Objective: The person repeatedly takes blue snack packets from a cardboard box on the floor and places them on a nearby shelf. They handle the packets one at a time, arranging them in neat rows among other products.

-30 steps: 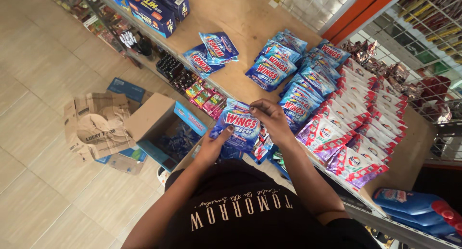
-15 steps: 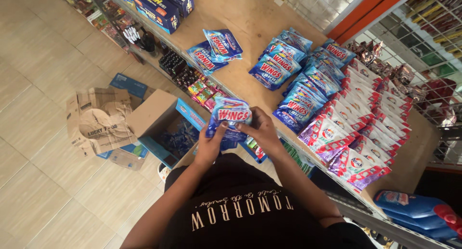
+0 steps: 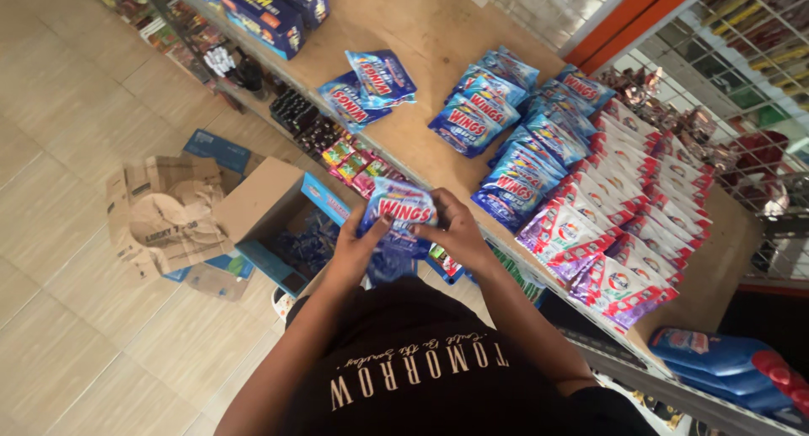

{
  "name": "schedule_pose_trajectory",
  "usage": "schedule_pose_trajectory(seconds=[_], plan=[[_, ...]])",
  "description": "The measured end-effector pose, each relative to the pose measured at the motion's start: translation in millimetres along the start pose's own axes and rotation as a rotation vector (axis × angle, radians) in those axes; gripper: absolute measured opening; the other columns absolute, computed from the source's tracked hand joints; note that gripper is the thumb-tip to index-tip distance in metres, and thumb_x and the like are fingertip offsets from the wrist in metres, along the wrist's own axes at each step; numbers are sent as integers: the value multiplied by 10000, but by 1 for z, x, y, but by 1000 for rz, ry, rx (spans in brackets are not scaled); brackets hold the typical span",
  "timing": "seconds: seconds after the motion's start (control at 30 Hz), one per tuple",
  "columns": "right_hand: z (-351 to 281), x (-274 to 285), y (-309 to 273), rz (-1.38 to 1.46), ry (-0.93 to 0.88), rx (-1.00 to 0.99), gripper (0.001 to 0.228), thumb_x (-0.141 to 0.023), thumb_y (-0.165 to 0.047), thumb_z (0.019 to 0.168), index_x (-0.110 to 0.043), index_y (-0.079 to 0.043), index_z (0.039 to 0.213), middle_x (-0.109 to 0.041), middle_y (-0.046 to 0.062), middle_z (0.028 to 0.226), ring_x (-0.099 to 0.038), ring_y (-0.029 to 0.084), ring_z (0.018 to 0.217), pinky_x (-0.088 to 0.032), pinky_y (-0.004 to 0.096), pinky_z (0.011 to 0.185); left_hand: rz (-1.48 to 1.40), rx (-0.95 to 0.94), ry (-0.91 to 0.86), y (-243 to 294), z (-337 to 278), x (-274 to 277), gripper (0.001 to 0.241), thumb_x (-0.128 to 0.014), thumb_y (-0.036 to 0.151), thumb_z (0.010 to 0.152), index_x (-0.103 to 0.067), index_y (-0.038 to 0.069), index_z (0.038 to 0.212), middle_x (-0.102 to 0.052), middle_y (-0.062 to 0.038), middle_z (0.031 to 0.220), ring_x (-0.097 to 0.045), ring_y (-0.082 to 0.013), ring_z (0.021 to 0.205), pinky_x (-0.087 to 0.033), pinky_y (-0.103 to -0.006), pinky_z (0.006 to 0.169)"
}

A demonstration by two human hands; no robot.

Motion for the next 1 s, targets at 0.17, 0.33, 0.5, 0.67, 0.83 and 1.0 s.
schedule_pose_trajectory(seconds=[0.17, 0.33, 0.5, 0.67, 0.83, 1.0], plan=[[-3, 19, 6, -78, 27, -88, 248, -717, -108, 966, -647, -15, 1186, -693, 21, 1042, -629, 77, 933, -525, 259, 802, 10, 68, 40, -19, -1, 1, 279, -702, 239, 990, -726, -3, 1128, -744, -27, 939, -663, -91, 840, -550, -258, 788], [-6, 40, 4, -157, 82, -42, 170, -735, -150, 957, -715, 0, 1034, -713, 7, 910, -628, 54, 848, -515, 243, 754, 18, 54, 25, -16, 1, -6, 279, -700, 242, 973, -734, 7, 1119, -757, -29, 934, -681, -94, 817, -562, -260, 770], [-8, 48, 8, -16, 144, 23, 123, -738, -128, 942, -711, -13, 977, -755, 34, 902, -690, 81, 838, -549, 242, 767, 7, 63, 6, -10, 1, -12, 266, -696, 236, 970, -746, 14, 1108, -752, -23, 937, -669, -88, 832, -537, -256, 779], [-3, 57, 10, 160, 97, -9, 94, -749, -110, 945, -712, -25, 957, -711, 47, 835, -603, 88, 698, -476, 240, 615, -40, 49, -27, -6, 1, -14, 242, -706, 218, 995, -744, -5, 1082, -740, -37, 923, -653, -101, 830, -524, -265, 778], [1, 66, 3, 55, 141, 14, 112, -738, -132, 950, -702, -26, 948, -706, 27, 855, -632, 72, 748, -520, 245, 654, -117, 86, -38, -5, 0, -18, 235, -690, 209, 975, -734, 5, 1085, -758, -39, 937, -684, -108, 825, -553, -280, 784], [8, 72, -8, -262, 176, 135, 118, -728, -119, 955, -698, -5, 954, -743, 21, 896, -674, 70, 823, -549, 235, 749, 20, 26, -36, -9, 1, -18, 245, -676, 214, 993, -732, 3, 1103, -761, -36, 940, -681, -98, 835, -552, -270, 801]])
Point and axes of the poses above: each hand's wrist, its own z-axis towards the middle knuckle, its own x-axis out of the back of the hand, y = z × x, the point moved 3 cm from there along z, towards the middle knuckle
